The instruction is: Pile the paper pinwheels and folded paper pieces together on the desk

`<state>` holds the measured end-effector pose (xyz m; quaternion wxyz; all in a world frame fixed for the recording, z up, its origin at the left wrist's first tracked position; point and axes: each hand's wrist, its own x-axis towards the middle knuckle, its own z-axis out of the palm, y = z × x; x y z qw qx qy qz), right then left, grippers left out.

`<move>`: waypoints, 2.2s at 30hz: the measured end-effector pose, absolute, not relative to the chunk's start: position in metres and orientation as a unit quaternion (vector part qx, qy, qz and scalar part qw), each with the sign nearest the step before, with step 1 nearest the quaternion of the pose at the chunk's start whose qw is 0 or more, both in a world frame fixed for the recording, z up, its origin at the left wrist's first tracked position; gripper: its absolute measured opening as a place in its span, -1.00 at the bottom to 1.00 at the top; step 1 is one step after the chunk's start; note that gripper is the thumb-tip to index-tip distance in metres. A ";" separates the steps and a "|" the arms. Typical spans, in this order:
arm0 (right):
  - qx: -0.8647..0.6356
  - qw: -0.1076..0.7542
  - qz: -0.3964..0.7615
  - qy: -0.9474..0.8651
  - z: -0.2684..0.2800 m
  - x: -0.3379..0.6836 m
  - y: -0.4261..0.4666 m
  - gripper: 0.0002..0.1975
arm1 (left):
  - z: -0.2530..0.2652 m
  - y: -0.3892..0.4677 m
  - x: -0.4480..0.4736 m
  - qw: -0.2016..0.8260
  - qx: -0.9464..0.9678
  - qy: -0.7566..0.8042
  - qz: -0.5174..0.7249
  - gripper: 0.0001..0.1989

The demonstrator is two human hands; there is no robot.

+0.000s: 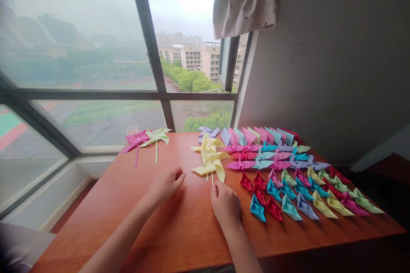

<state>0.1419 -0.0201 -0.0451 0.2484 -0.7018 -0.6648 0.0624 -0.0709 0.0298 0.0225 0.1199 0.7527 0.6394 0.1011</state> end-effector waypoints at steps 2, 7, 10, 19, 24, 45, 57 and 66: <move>-0.699 0.245 0.067 -0.669 -0.045 0.143 -0.020 -0.74 | 0.022 0.016 -0.049 0.127 0.776 0.611 0.090 -0.76; -0.664 0.266 0.110 -0.690 -0.045 0.148 -0.018 -0.70 | 0.018 -0.006 -0.007 0.147 0.802 0.576 0.058 -0.75; -0.649 0.296 0.140 -0.687 -0.045 0.150 -0.018 -0.67 | 0.017 -0.009 0.006 0.149 0.804 0.574 0.040 -0.71; -0.632 0.429 0.187 -0.618 -0.044 0.153 -0.017 -0.58 | 0.017 -0.004 0.028 0.152 0.802 0.578 -0.006 -0.69; -0.615 0.448 0.183 -0.622 -0.044 0.152 -0.019 -0.60 | 0.013 -0.002 0.028 0.142 0.794 0.591 0.003 -0.72; -0.596 0.409 0.201 -0.661 -0.044 0.151 -0.020 -0.66 | 0.035 0.002 -0.151 -0.009 0.553 0.829 0.077 -0.65; -0.683 0.252 0.169 -0.664 -0.039 0.147 -0.012 -0.69 | 0.019 0.007 -0.181 0.067 0.552 0.831 0.025 -0.51; -0.739 0.048 0.103 -0.664 -0.003 0.111 0.028 -0.64 | 0.009 0.003 -0.171 0.042 0.590 0.805 0.043 -0.65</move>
